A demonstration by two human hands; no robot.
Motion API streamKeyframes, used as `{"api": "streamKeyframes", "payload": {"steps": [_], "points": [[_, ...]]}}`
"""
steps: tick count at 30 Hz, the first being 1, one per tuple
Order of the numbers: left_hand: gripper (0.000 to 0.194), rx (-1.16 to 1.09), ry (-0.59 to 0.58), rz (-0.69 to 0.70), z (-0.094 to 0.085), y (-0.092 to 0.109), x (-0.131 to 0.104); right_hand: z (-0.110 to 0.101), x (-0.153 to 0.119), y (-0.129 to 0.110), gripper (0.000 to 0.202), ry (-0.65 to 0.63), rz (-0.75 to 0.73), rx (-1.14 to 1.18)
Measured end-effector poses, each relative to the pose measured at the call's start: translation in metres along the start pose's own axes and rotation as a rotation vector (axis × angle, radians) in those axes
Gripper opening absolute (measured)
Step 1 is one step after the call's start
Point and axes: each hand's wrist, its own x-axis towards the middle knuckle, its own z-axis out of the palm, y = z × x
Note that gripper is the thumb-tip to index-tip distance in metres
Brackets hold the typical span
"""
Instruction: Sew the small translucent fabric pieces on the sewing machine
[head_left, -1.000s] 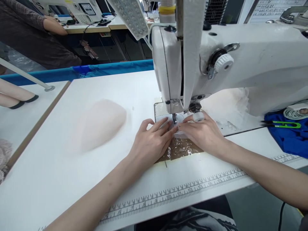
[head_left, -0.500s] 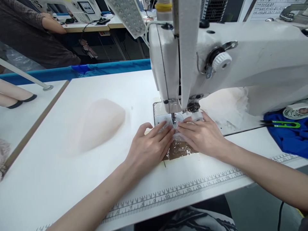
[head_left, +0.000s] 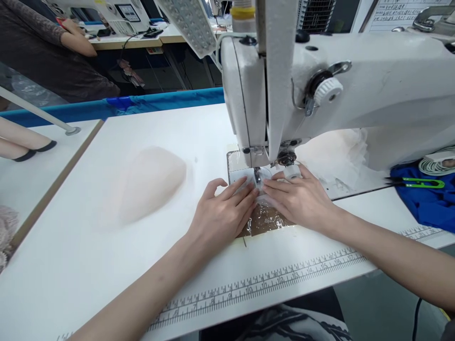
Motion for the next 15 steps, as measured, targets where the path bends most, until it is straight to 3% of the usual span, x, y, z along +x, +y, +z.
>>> {"api": "streamKeyframes", "payload": {"steps": [15], "points": [[0.026,0.010,0.012,-0.011,0.0034,-0.0024,0.0022,-0.0013,0.0020,0.0011,0.021,-0.062,0.005,-0.044]]}}
